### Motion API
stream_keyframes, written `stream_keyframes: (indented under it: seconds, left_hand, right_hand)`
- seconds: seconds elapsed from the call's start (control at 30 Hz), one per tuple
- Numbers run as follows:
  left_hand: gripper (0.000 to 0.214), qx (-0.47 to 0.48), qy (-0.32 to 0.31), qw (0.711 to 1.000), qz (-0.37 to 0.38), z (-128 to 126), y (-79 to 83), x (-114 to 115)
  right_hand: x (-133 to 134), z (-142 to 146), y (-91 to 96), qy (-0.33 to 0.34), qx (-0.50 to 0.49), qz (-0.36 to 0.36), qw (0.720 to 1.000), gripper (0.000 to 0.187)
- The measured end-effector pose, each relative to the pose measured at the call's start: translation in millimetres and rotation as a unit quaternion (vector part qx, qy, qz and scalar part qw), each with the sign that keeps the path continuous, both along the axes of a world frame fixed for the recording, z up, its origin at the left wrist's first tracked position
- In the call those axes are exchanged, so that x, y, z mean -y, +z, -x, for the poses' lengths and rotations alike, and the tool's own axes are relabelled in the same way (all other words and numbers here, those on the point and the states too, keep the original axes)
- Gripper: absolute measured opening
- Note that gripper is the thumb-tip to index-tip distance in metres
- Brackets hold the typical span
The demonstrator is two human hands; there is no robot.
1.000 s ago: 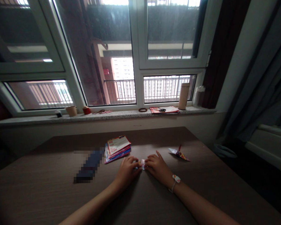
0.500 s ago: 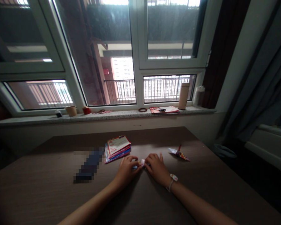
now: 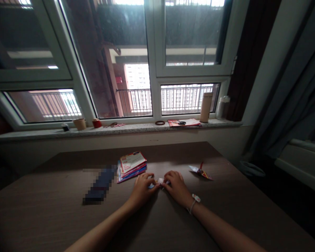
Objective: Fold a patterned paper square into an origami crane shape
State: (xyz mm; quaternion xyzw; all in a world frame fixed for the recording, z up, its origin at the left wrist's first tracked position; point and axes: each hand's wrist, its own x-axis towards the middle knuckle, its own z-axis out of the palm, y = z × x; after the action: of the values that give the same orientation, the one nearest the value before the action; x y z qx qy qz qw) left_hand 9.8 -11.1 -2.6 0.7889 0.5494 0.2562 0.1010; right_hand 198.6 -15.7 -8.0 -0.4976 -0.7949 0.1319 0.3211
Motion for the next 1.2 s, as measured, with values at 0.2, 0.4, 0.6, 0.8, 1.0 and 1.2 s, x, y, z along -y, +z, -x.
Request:
stream_keyframes:
  seconds: [0.2,0.4,0.6,0.8,1.0,1.2]
  left_hand:
    - [0.013,0.001,0.003,1.000,-0.012,-2.1,-0.3,0.6]
    - [0.011,-0.008,0.010,1.000,-0.013,-3.7,1.0,1.1]
    - [0.009,-0.019,0.012,1.000,-0.019,-5.4,1.8,0.8]
    - [0.008,-0.034,0.016,0.999,-0.005,-6.0,1.6,-0.6]
    - [0.008,-0.034,0.013,0.999,-0.007,-5.7,-0.3,-1.5]
    - [0.009,-0.034,0.011,0.999,-0.004,-4.7,-2.5,-2.5]
  right_hand:
    - [-2.7,2.3,-4.1,-0.036,0.023,-0.003,0.999,0.016]
    - [-4.2,4.5,-4.4,-0.048,0.021,0.012,0.999,0.015]
    - [-4.9,6.4,-5.4,-0.058,0.021,0.011,0.998,0.014]
    - [-7.9,7.7,-9.7,-0.073,0.018,0.013,0.997,0.013]
    - [-7.7,8.7,-9.8,-0.081,-0.001,0.015,0.997,0.012]
    - [-9.0,8.9,-9.2,-0.085,0.001,0.022,0.996,0.014]
